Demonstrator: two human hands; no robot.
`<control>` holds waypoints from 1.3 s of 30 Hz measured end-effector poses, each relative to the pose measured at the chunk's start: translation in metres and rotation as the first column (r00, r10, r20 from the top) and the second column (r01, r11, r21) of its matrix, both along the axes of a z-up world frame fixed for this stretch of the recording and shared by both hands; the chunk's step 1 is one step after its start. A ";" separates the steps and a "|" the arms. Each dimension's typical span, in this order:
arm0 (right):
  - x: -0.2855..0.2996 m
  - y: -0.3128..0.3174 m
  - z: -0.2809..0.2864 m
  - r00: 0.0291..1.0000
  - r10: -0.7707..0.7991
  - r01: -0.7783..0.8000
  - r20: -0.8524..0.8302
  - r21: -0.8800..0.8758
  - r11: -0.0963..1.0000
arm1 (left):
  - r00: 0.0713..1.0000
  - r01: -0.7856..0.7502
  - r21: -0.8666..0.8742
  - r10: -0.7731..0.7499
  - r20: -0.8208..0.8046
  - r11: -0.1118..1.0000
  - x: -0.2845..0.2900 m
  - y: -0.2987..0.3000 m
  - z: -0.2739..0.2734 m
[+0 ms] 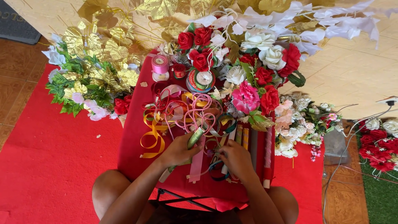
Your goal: The person sits on a red mat and wraps colorful ribbons around cylindrical sticks. They handle multiple ribbons and sticks, winding the ribbons tightly around the sticks to create decorative items.
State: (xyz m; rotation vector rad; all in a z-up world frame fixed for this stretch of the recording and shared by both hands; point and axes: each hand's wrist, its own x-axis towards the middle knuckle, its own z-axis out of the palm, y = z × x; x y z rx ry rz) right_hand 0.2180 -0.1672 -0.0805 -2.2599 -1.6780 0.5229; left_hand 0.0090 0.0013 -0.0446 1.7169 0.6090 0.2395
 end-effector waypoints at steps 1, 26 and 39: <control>0.005 -0.002 0.002 1.000 0.000 0.000 -0.001 0.000 1.000 | 1.000 0.000 0.000 0.000 -0.001 1.000 0.000 0.000 0.002; 0.030 -0.021 0.027 0.974 0.009 0.032 -0.225 0.181 0.983 | 0.786 0.556 -0.091 -0.558 -0.266 0.826 0.017 -0.044 -0.005; 0.026 -0.018 0.037 0.968 -0.020 0.063 -0.250 0.165 0.984 | 0.896 0.396 -0.181 -0.422 -0.139 0.900 0.011 -0.027 -0.001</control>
